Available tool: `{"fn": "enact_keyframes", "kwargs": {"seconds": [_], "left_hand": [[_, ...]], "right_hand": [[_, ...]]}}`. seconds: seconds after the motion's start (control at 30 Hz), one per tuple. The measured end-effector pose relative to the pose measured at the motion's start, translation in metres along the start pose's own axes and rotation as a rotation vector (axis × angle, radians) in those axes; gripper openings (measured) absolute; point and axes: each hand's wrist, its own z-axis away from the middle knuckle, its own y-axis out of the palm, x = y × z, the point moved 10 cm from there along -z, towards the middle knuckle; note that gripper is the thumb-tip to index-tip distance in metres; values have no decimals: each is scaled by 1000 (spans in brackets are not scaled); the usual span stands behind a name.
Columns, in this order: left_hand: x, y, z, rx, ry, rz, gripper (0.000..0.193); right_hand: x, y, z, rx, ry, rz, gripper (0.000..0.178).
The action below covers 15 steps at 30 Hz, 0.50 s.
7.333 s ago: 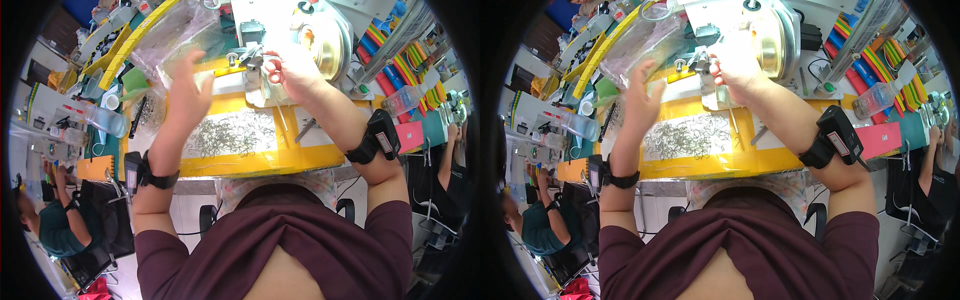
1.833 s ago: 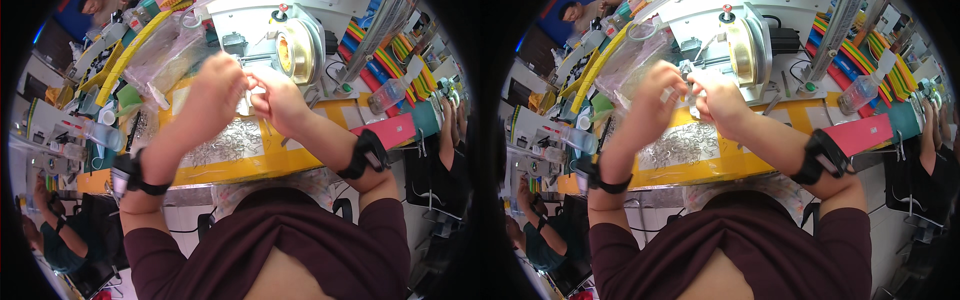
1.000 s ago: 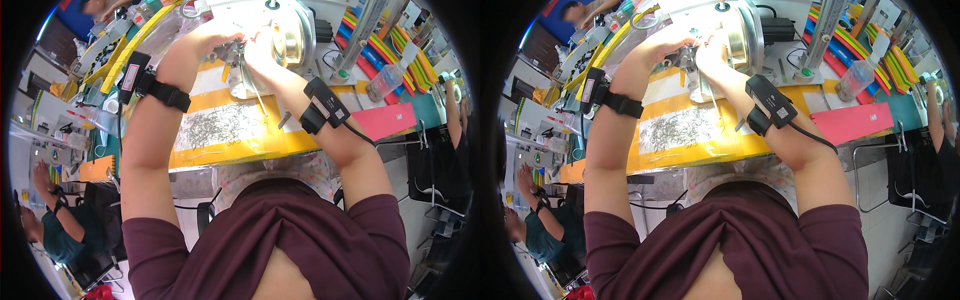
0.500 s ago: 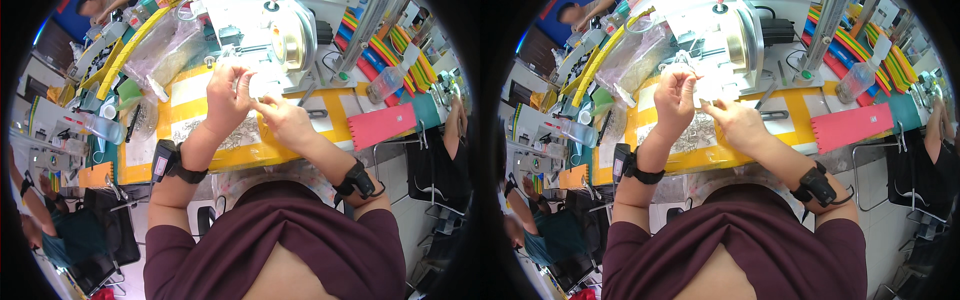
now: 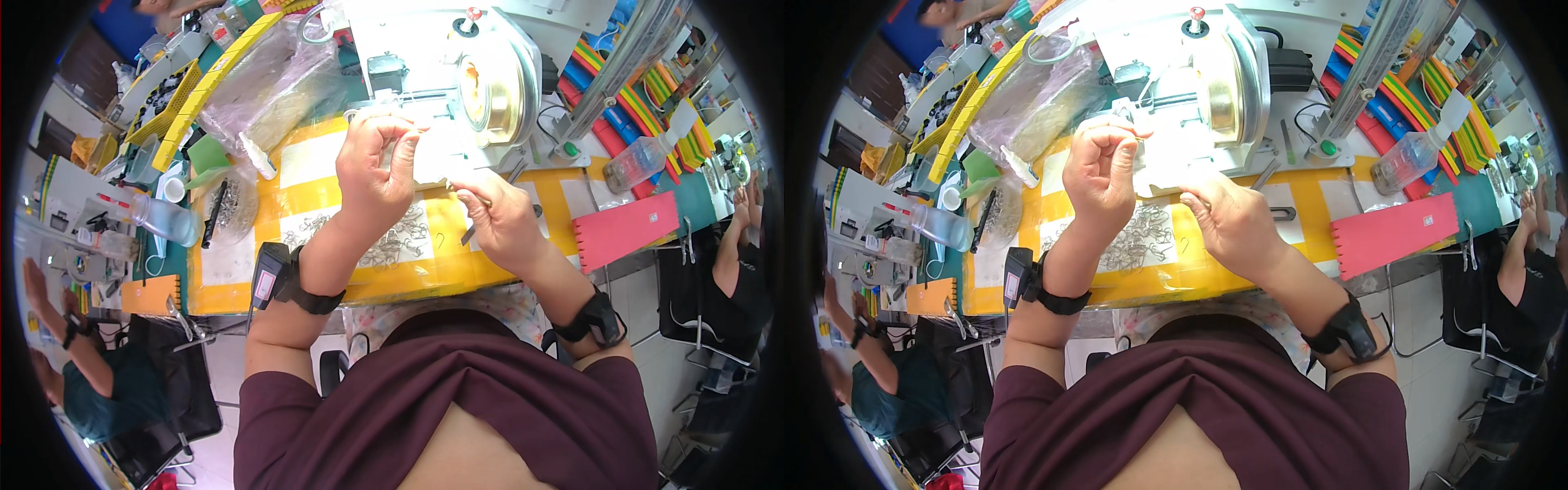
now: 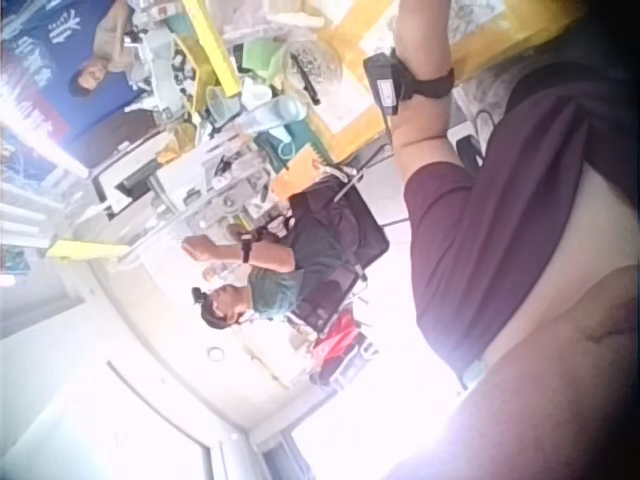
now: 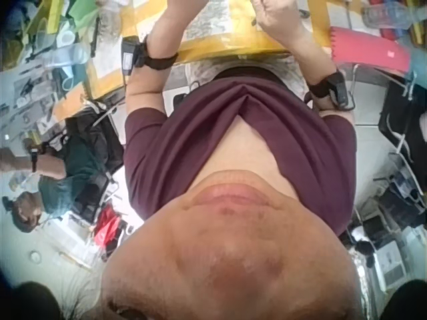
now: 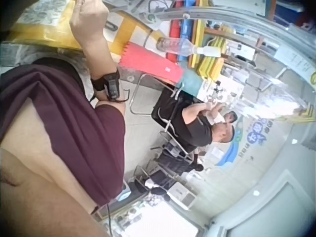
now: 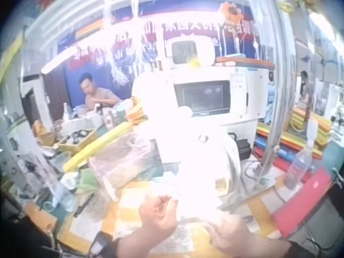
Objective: Assembling and gluing small metal and plastic components for electronic parts.
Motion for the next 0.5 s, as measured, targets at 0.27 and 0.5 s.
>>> {"fn": "enact_keyframes", "kwargs": {"seconds": [0.27,0.5], "left_hand": [[0,1,6,7,82,56,7],[-3,3,5,92,89,-203,9]], "right_hand": [[12,-46,-13,-52,102,-92,11],[35,-72,-19,-139,-166,-152,13]]}}
